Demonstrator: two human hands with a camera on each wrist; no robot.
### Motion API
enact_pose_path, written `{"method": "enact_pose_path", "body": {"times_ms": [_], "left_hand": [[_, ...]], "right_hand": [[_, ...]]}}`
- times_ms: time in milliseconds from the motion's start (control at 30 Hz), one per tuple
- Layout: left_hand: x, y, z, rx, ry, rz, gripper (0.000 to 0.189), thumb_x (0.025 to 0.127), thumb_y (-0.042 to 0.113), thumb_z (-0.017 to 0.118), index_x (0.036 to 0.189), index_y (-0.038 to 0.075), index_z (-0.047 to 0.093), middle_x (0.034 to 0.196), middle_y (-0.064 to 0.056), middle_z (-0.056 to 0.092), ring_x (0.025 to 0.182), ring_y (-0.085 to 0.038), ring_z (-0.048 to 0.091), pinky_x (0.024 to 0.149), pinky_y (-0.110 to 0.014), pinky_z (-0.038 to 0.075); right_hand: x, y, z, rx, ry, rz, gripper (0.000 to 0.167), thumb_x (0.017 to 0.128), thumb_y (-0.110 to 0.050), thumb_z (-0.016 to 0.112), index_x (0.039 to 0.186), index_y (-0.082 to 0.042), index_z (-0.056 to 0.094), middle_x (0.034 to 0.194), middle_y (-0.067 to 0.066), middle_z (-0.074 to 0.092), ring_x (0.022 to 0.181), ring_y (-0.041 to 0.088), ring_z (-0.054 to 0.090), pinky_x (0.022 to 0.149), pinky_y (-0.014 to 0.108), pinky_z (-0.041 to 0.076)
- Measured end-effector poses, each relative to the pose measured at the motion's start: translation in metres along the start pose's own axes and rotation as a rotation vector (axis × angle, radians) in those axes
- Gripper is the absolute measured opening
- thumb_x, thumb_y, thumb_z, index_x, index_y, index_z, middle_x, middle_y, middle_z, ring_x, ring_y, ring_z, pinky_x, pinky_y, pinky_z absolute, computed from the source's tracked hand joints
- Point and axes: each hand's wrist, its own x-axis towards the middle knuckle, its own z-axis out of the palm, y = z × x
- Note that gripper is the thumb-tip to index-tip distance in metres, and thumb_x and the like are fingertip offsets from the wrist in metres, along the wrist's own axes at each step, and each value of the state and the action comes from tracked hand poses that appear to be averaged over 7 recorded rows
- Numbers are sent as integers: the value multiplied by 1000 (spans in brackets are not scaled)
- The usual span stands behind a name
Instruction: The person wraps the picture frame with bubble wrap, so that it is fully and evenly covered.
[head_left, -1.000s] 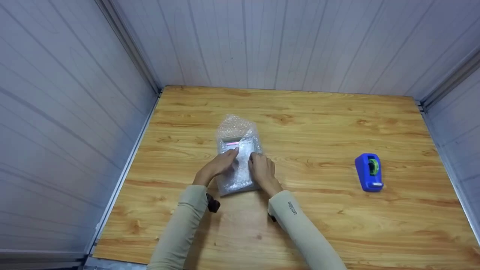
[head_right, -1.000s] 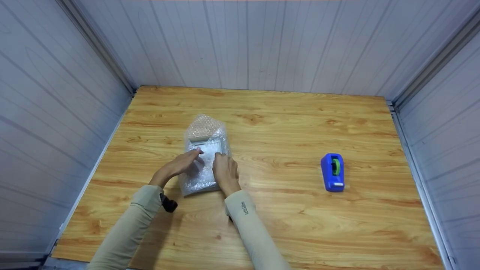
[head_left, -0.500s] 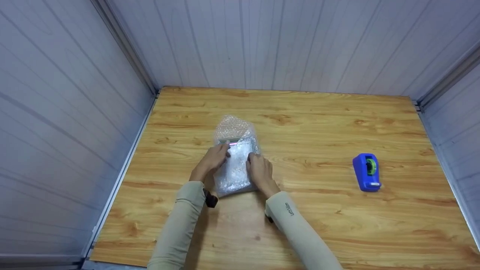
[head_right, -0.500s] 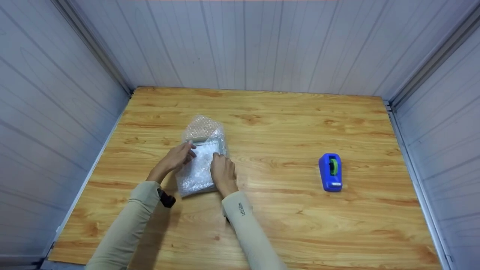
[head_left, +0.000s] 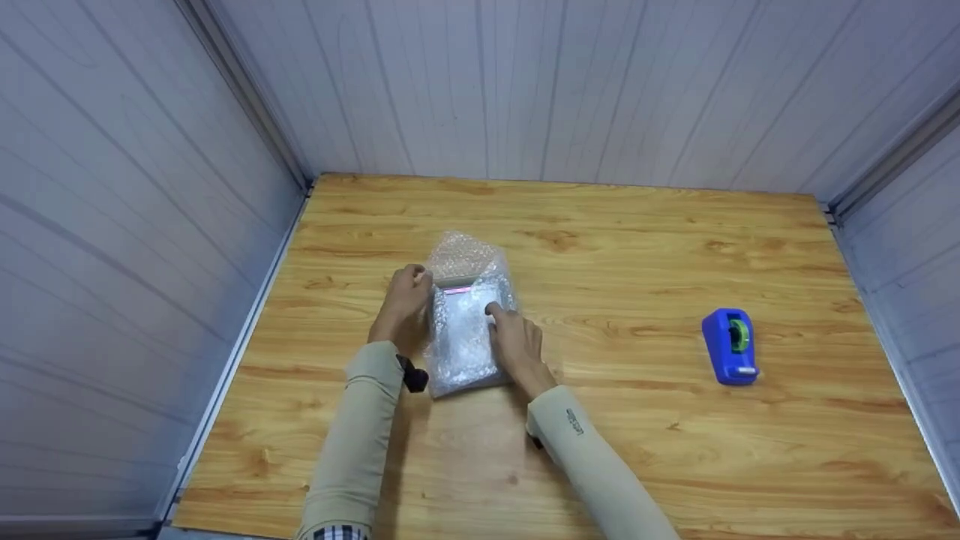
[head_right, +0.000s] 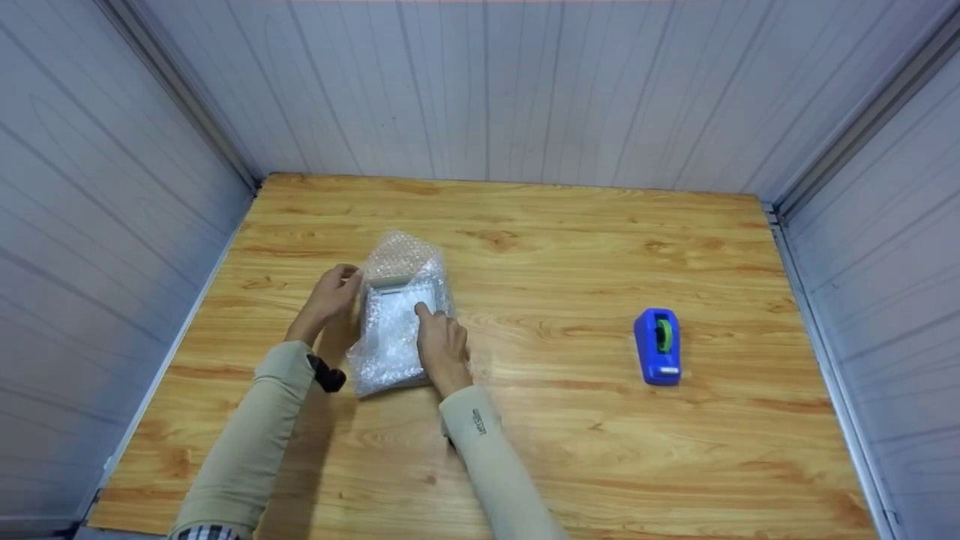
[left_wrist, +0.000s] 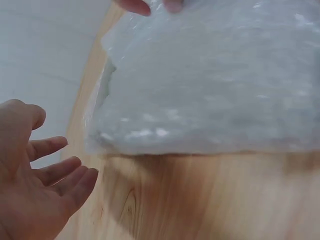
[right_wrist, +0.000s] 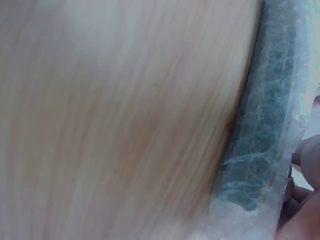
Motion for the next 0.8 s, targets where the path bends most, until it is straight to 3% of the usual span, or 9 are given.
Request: {"method": "enact_pose_path", "body": {"times_ms": [233, 367, 633, 800], "left_hand": [[8, -5, -2, -73, -84, -112, 58, 102, 34, 35, 151, 7, 20, 153, -22, 29, 143, -33, 27, 119, -44, 22], [11, -4, -1, -126, -107, -153, 60, 102, 37, 35, 153, 11, 15, 155, -18, 27, 144, -31, 24, 120, -42, 19], [14, -1, 3, -405, -99, -243, 59, 102, 36, 38, 153, 19, 13, 159, -9, 20, 148, -22, 12, 122, -41, 9], [18, 0, 5, -442, -61, -224, 56, 102, 27, 37, 152, 16, 15, 156, -11, 25, 146, -23, 16, 121, -42, 11]], "right_hand": [[-3, 0, 2, -98, -15, -49, 26, 92, -22, 59, 115, -28, 69, 75, 9, 64, 57, 25, 58, 47, 36, 45], [-3, 0, 2, -116, -11, -59, 24, 94, -24, 57, 113, -28, 71, 77, 10, 65, 57, 25, 58, 46, 36, 45], [-4, 1, 4, -121, 22, -76, 24, 96, -29, 53, 113, -29, 70, 76, 11, 65, 57, 26, 58, 45, 37, 45], [-3, 1, 6, -129, 46, -89, 23, 97, -30, 53, 111, -29, 71, 74, 11, 64, 56, 26, 58, 45, 37, 45]]}}
